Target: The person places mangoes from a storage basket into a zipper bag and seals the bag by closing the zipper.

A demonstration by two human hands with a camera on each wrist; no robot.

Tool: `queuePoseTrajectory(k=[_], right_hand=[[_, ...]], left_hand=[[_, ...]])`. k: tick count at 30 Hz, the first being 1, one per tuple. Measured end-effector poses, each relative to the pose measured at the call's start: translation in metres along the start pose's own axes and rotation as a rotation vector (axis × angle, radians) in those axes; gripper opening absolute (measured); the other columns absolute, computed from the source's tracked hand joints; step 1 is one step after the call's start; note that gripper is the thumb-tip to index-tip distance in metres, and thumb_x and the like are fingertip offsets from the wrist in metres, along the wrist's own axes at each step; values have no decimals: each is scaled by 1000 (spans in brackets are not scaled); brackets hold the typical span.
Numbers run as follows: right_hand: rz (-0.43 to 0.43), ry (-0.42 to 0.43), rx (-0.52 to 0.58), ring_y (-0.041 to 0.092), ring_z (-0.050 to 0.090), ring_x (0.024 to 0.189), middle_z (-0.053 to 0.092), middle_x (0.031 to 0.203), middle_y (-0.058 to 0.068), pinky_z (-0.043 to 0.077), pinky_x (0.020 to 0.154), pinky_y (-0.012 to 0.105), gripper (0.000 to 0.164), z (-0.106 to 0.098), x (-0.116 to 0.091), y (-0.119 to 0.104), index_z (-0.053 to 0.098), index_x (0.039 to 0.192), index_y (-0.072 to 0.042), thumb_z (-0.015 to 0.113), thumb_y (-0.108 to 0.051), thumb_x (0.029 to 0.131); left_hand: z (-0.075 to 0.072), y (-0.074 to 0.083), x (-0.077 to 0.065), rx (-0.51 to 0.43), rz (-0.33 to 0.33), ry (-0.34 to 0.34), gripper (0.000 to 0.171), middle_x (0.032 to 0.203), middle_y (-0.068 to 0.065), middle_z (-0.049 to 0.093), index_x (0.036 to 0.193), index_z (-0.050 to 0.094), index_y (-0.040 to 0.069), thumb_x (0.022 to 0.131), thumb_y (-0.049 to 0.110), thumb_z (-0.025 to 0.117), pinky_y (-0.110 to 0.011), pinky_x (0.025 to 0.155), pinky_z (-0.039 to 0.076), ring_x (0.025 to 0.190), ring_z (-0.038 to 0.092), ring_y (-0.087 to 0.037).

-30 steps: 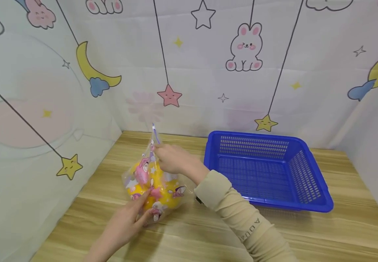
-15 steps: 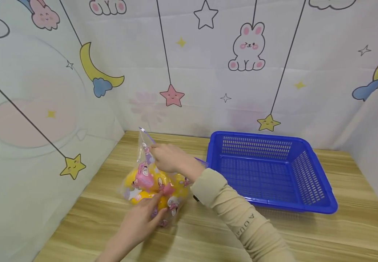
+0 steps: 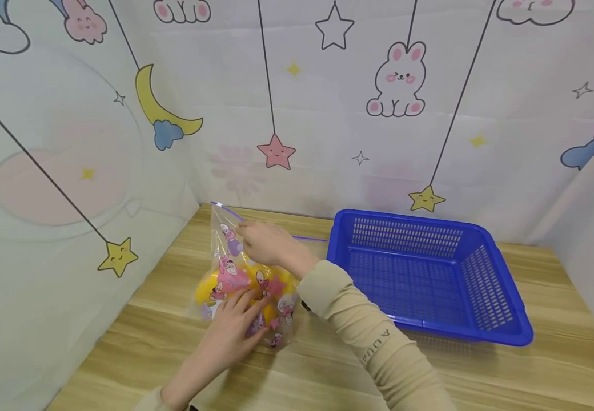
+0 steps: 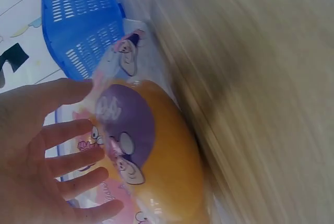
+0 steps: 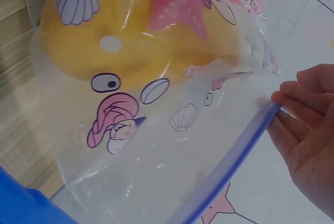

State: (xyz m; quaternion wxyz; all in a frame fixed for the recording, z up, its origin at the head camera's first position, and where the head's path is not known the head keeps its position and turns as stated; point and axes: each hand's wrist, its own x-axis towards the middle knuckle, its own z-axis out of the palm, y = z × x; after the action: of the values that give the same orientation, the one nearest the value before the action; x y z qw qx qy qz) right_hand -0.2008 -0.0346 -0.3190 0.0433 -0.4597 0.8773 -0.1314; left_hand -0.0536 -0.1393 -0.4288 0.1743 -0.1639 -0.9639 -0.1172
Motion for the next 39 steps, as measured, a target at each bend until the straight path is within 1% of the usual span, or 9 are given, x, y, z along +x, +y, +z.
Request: queuePoseTrajectory(k=[3, 5, 6, 8, 10, 13, 23, 32, 39], right_hand=[[-8, 4, 1, 11, 40, 52, 45, 148, 12, 38, 56, 21, 42, 3, 4, 1, 47, 141, -5, 44, -13, 100], [-18, 12, -9, 13, 50, 58, 46, 148, 12, 42, 61, 22, 42, 5, 7, 2, 47, 141, -5, 44, -12, 100], [-23, 14, -16, 16, 56, 64, 46, 147, 12, 46, 66, 23, 41, 7, 8, 3, 48, 140, -5, 45, -12, 100], [-24, 20, -33, 21, 66, 89, 47, 147, 12, 51, 77, 27, 41, 9, 10, 4, 48, 140, -5, 46, -12, 100], [-15, 17, -54, 26, 60, 117, 46, 148, 12, 52, 93, 31, 42, 12, 12, 5, 48, 141, -6, 46, -13, 100], [-3, 0, -68, 26, 48, 134, 45, 149, 11, 48, 105, 36, 43, 15, 14, 5, 46, 142, -7, 46, -14, 100], [30, -57, -45, 27, 37, 142, 36, 155, 9, 35, 116, 41, 48, 21, 21, 9, 39, 147, -9, 47, -15, 100], [42, -97, -18, 33, 25, 147, 31, 157, 11, 18, 123, 50, 47, 26, 17, 20, 39, 147, -13, 47, -17, 100], [68, -98, -15, 29, 27, 147, 34, 156, 9, 20, 122, 49, 46, 13, 2, 22, 43, 145, -16, 50, -23, 100]], left_hand=[[5, -6, 3, 50, 37, 4, 65, 131, -11, 57, 128, 61, 16, 70, 32, 84, -61, 97, 46, 123, 52, -32], [8, -9, 5, 67, 54, 6, 68, 134, -11, 55, 130, 59, 17, 69, 32, 85, -63, 96, 46, 123, 52, -32], [9, -11, 5, 71, 60, 6, 68, 135, -11, 54, 130, 59, 18, 69, 33, 85, -64, 95, 46, 124, 52, -33], [11, -13, 7, 77, 70, 4, 68, 137, -12, 52, 131, 58, 19, 70, 34, 85, -64, 94, 46, 124, 51, -33], [13, -15, 9, 87, 76, 4, 67, 139, -12, 50, 131, 58, 20, 71, 36, 84, -64, 94, 46, 125, 50, -33], [15, -17, 13, 105, 74, 11, 67, 140, -14, 48, 131, 57, 22, 71, 38, 84, -63, 95, 45, 127, 48, -34], [19, -22, 24, 158, 76, 28, 70, 141, -15, 47, 132, 56, 24, 71, 48, 81, -66, 98, 42, 128, 47, -36], [21, -25, 40, 130, 34, -89, 70, 145, -15, 46, 137, 53, 22, 76, 49, 77, -64, 96, 44, 132, 45, -35], [15, -36, 45, 86, -6, -176, 68, 145, -14, 47, 138, 52, 21, 80, 49, 73, -67, 97, 42, 133, 45, -37]])
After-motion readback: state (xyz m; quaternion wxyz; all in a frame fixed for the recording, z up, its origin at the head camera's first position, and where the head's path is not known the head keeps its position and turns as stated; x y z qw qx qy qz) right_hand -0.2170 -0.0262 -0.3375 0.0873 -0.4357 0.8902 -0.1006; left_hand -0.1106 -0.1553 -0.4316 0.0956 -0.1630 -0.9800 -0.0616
